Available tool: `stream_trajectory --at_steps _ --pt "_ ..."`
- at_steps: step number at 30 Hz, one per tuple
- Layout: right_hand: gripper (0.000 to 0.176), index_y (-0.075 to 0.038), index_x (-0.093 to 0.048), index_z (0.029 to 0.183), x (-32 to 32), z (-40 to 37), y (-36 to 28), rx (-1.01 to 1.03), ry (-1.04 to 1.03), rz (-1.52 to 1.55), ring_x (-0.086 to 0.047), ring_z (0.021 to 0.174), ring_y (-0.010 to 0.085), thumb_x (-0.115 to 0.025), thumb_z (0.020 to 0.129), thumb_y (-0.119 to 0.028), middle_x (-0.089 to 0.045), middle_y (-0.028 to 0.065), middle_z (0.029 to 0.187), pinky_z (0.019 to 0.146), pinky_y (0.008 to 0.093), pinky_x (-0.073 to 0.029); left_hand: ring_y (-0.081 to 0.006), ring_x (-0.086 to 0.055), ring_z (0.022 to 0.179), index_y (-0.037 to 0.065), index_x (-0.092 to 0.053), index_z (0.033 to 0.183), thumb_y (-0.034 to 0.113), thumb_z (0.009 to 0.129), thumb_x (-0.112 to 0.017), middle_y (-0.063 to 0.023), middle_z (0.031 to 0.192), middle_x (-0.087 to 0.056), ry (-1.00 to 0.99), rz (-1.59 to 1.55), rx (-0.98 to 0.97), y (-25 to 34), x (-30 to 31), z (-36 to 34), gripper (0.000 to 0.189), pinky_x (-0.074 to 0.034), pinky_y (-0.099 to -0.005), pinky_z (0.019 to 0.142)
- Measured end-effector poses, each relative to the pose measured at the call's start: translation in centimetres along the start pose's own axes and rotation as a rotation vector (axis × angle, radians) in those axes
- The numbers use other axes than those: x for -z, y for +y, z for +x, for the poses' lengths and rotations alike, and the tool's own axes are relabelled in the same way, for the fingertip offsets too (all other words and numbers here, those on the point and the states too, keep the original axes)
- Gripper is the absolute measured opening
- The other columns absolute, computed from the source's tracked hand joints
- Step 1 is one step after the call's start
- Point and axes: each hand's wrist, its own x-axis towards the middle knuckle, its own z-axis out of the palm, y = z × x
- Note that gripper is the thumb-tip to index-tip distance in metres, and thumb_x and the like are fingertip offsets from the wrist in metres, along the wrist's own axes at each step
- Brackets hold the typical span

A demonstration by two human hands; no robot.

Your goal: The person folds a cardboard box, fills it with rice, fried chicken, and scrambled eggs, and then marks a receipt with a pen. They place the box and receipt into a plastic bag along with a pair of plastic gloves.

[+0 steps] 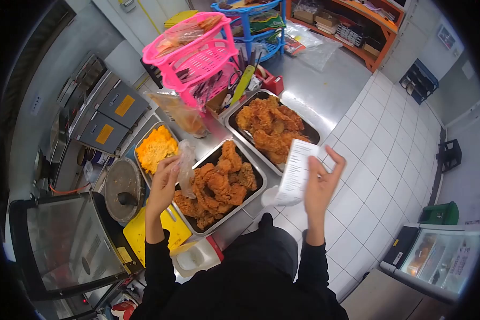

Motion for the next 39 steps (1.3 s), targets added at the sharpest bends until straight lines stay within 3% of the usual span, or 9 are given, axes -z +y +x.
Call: stream_trajectory --at_steps 3,9,12,21,24,28,32,37,39 --pt "0.039 -0.008 -0.035 0.129 4.5 1.6 0.8 0.005 0.162 -0.054 -0.065 0.083 0.014 -0.055 0.095 -0.007 -0.068 0.0237 0.095 0.073 0.0219 -0.049 -0.0239 -0.055 0.088 0.006 -0.068 0.11 0.017 0.092 -0.059 -0.0109 0.105 -0.063 0.07 0.584 0.023 2.6 0.1 1.6 0.023 -0.043 -0.0303 0.076" --pt "0.039 -0.008 -0.035 0.13 9.9 2.9 2.3 0.047 0.332 -0.103 -0.066 0.088 0.0174 -0.054 0.096 -0.009 -0.068 0.0236 0.095 0.078 0.0236 -0.05 -0.0217 -0.058 0.07 0.003 -0.068 0.084 0.018 0.084 -0.068 -0.0101 0.072 -0.067 0.269 0.364 0.099 3.5 -0.8 3.8 0.015 -0.044 -0.0321 0.067" --pt "0.039 -0.007 -0.035 0.13 9.9 3.2 2.8 0.001 0.348 -0.146 -0.067 0.09 0.0196 -0.053 0.096 -0.011 -0.068 0.0244 0.097 0.075 0.0235 -0.051 -0.0273 -0.064 0.058 0.001 -0.061 0.073 0.02 0.087 -0.066 -0.0117 0.069 -0.066 -0.022 0.35 0.189 2.4 -0.9 2.2 0.024 -0.046 -0.0375 0.056" --pt "0.04 -0.008 -0.036 0.131 8.0 3.7 3.5 -0.048 0.296 -0.173 -0.069 0.085 0.0189 -0.055 0.096 -0.014 -0.067 0.0252 0.097 0.07 0.0237 -0.054 -0.036 -0.066 0.07 0.002 -0.064 0.096 0.013 0.088 -0.059 -0.0197 0.08 -0.067 -0.153 0.398 0.406 -3.6 -1.6 -2.5 0.015 -0.051 -0.0388 0.062" --pt "0.041 -0.008 -0.037 0.131 7.7 3.8 3.6 -0.055 0.284 -0.161 -0.068 0.086 0.0176 -0.056 0.096 -0.014 -0.067 0.0244 0.099 0.071 0.0232 -0.053 -0.0373 -0.066 0.072 0.006 -0.06 0.117 0.013 0.076 -0.072 -0.0196 0.08 -0.068 -0.004 0.471 0.317 -5.6 -2.5 -3.5 0.043 -0.053 -0.0413 0.064" --pt "0.041 -0.008 -0.037 0.131 7.8 3.6 3.7 -0.034 0.277 -0.148 -0.068 0.086 0.0177 -0.056 0.096 -0.015 -0.067 0.0244 0.098 0.071 0.0229 -0.053 -0.0371 -0.066 0.071 0.005 -0.062 0.108 0.019 0.073 -0.077 -0.0189 0.079 -0.067 0.045 0.311 0.404 1.2 -2.6 -0.7 0.041 -0.052 -0.0416 0.063" --pt "0.04 -0.008 -0.037 0.131 7.9 3.2 3.9 -0.06 0.252 -0.156 -0.068 0.085 0.0178 -0.056 0.096 -0.014 -0.068 0.0242 0.097 0.07 0.023 -0.053 -0.0333 -0.067 0.068 0.005 -0.059 0.093 0.035 0.065 -0.083 -0.0145 0.079 -0.066 -0.237 0.599 0.099 4.3 -6.9 -0.5 0.048 -0.052 -0.0417 0.059" --pt "0.039 -0.008 -0.038 0.13 7.2 2.0 2.9 -0.063 0.259 -0.168 -0.068 0.084 0.0173 -0.056 0.096 -0.014 -0.068 0.0241 0.096 0.069 0.0226 -0.053 -0.029 -0.066 0.069 0.002 -0.054 0.102 0.043 0.063 -0.081 -0.0158 0.102 -0.062 -0.301 0.898 0.128 2.5 -10.7 -1.6 0.063 -0.052 -0.0396 0.058" --pt "0.038 -0.007 -0.037 0.129 7.2 1.6 3.3 -0.07 0.238 -0.158 -0.068 0.084 0.0175 -0.055 0.096 -0.014 -0.068 0.0247 0.094 0.069 0.0227 -0.053 -0.0293 -0.066 0.068 0.001 -0.054 0.103 0.047 0.065 -0.078 -0.0199 0.106 -0.058 -0.123 0.934 0.166 2.2 -11.7 -1.8 0.064 -0.052 -0.0396 0.058"
